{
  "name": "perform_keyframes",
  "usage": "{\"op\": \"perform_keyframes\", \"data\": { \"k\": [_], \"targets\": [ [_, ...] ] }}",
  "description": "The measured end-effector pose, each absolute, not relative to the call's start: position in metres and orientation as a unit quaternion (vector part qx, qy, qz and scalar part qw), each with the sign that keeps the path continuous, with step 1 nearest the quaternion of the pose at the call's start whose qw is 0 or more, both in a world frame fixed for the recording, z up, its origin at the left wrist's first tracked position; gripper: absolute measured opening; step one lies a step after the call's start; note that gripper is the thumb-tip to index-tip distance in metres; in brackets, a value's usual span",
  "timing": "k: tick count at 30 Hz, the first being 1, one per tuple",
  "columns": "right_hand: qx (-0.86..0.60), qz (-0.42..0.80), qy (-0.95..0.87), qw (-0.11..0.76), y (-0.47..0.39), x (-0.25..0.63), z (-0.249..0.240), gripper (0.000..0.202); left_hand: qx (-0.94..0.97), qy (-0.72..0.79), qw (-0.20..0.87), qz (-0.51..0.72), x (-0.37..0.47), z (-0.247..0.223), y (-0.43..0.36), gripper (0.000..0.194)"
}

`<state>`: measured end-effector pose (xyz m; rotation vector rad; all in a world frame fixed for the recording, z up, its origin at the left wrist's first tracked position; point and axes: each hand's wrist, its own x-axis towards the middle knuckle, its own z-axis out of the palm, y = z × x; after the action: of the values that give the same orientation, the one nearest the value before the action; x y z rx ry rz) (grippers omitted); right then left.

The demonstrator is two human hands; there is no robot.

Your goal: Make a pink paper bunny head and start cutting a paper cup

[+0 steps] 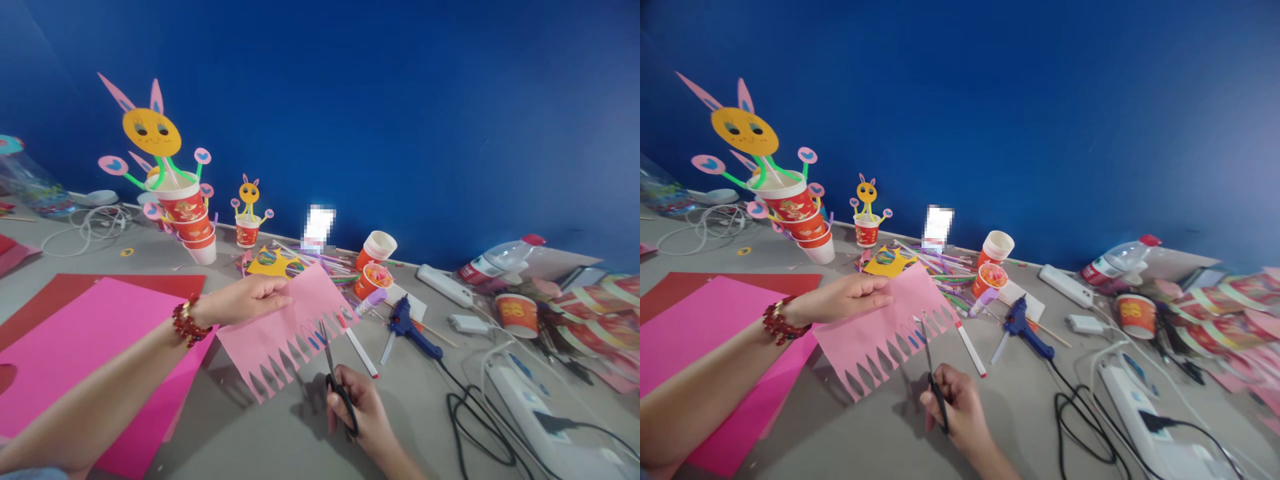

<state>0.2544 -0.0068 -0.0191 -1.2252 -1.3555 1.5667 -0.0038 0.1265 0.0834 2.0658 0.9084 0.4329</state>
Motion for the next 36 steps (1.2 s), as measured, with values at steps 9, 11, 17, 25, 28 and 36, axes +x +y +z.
{"op": "perform_keyframes", "data": {
  "k": [9,11,17,25,28,36],
  "targets": [
    [-0.481,0.600,-0.537,0.347,-0.0064,0.2546,-0.0175,0.058,0.823,0.353,0.409,0.174,-0.0051,0.0862,0.1254,0.033],
    [-0.485,0.600,-0.535,0.345,-0.0067,0.2543,-0.0169,0.058,0.824,0.351,0.409,0.174,-0.0054,0.0862,0.1254,0.032],
    [-0.490,0.598,-0.534,0.344,-0.0068,0.2545,-0.0181,0.059,0.826,0.344,0.410,0.177,-0.0049,0.0878,0.1250,0.031],
    [-0.486,0.599,-0.533,0.348,-0.0068,0.2558,-0.0215,0.060,0.843,0.348,0.369,0.178,-0.0069,0.0877,0.1262,0.036],
    [-0.488,0.600,-0.531,0.347,-0.0070,0.2558,-0.0211,0.059,0.847,0.345,0.362,0.179,-0.0076,0.0872,0.1263,0.037],
    [-0.483,0.606,-0.528,0.347,-0.0071,0.2566,-0.0226,0.060,0.846,0.348,0.358,0.186,-0.0067,0.0884,0.1268,0.034]
  ]
}}
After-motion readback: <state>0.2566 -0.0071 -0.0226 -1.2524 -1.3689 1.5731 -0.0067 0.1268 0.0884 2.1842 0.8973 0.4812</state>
